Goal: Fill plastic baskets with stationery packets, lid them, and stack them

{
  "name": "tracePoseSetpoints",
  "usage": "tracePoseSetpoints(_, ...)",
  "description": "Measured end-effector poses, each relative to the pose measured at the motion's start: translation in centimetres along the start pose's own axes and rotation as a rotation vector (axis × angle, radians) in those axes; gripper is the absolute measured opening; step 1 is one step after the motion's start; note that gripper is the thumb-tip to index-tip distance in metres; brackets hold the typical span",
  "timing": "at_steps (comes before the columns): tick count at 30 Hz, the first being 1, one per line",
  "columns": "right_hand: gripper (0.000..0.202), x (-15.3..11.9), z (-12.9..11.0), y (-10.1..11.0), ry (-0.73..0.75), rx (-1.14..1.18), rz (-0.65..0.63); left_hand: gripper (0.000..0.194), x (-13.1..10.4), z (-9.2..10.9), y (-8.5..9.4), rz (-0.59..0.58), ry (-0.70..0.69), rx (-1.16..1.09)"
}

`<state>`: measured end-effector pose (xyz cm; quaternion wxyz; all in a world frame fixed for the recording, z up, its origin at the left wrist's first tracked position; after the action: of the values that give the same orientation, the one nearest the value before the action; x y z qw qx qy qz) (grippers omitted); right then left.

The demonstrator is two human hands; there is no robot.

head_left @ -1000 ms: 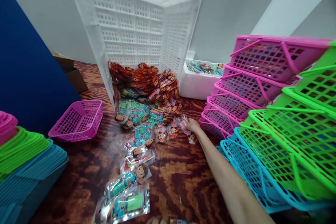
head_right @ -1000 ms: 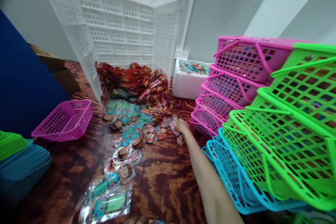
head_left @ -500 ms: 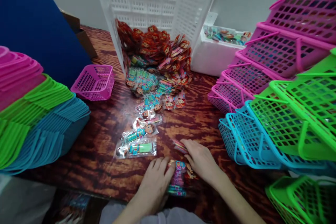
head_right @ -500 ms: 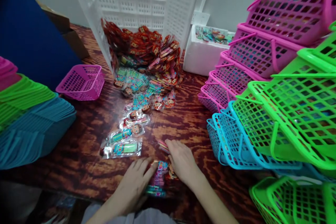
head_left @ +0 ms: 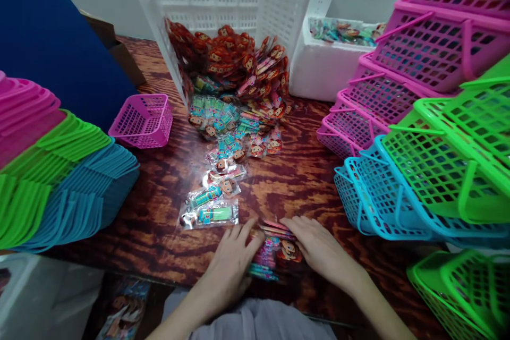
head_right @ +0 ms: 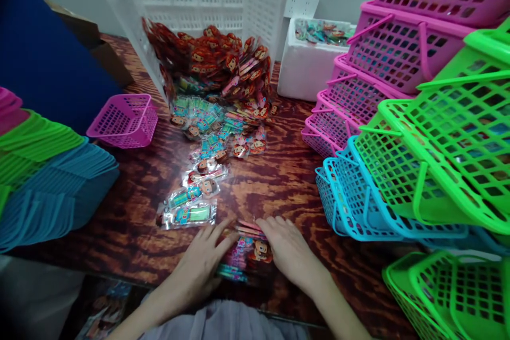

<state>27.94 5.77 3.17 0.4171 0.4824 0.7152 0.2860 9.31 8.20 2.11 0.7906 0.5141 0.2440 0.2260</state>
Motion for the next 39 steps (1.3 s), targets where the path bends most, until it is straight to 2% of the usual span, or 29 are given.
tracePoseSetpoints(7, 0.039, 0.5, -0.2, 0.7, 0.018, 0.066, -0.014, 0.082, -0.2, 0.2, -0.2, -0.015, 0.001, 0.009)
tracePoseSetpoints(11, 0.039, 1.2, -0.8, 0.5, 0.025, 0.050, -0.011, 0.061, 0.0, 0.8, 0.4, 0.089, -0.118, 0.093)
tracePoseSetpoints(14, 0.037, 1.9, -2.1, 0.0, 0.051, 0.007, -0.034, 0.043, 0.6, 1.5, 0.5, 0.179, -0.233, 0.230)
tracePoseSetpoints(18, 0.043, 2.2, -4.0, -0.3, 0.109, 0.042, -0.064, 0.026, 1.6, 1.8, 0.1, 0.223, -0.326, 0.346)
tracePoseSetpoints(21, 0.036, 3.0, -3.3, 0.4, 0.116, 0.139, -0.149, 0.025, 1.9, 1.8, -0.2, 0.262, -0.381, 0.403)
tracePoseSetpoints(24, 0.019, 6.0, -1.1, 1.9, 0.126, 0.378, -0.303, 0.031, 1.8, 1.5, -0.7, 0.317, -0.405, 0.457)
tracePoseSetpoints(25, 0.018, 7.9, 0.0, 3.0, 0.090, 0.444, -0.267, 0.031, 1.7, 1.4, -0.9, 0.339, -0.406, 0.468)
tracePoseSetpoints(26, 0.022, 10.0, 1.5, 4.7, 0.000, 0.438, -0.104, 0.030, 1.7, 1.2, -1.2, 0.370, -0.404, 0.475)
tracePoseSetpoints(27, 0.021, 12.1, 3.0, 6.7, -0.124, 0.378, 0.122, 0.031, 1.7, 1.1, -1.5, 0.415, -0.395, 0.481)
tracePoseSetpoints(28, 0.022, 14.0, 3.9, 8.1, -0.194, 0.340, 0.255, 0.033, 1.6, 0.9, -1.8, 0.473, -0.384, 0.485)
tracePoseSetpoints(30, 0.029, 17.7, 4.1, 9.7, -0.274, 0.292, 0.410, 0.041, 1.5, 0.6, -2.1, 0.572, -0.352, 0.498)
tracePoseSetpoints(32, 0.027, 20.8, 2.9, 10.1, -0.297, 0.273, 0.471, 0.050, 1.6, 0.4, -2.5, 0.569, -0.322, 0.517)
tracePoseSetpoints(34, 0.021, 22.8, 1.1, 9.6, -0.297, 0.262, 0.495, 0.051, 1.7, 0.3, -2.7, 0.498, -0.317, 0.539)
tracePoseSetpoints(37, 0.019, 23.8, -0.5, 8.6, -0.314, 0.243, 0.526, 0.045, 1.8, 0.3, -2.6, 0.431, -0.333, 0.558)
tracePoseSetpoints(39, 0.023, 23.5, -0.2, 8.4, -0.370, 0.228, 0.571, 0.042, 1.8, 0.3, -2.8, 0.441, -0.327, 0.545)
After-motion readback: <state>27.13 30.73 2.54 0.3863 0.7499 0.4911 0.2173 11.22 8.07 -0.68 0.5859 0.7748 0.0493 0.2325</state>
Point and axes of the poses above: each hand's wrist, its own x-axis towards the middle knuckle, its own y-axis out of the back of the hand, z = x × y, the point moved 6 cm from there along x, towards the middle knuckle, and after that the axes turned 4 degrees about x, right-handed, at the moved point
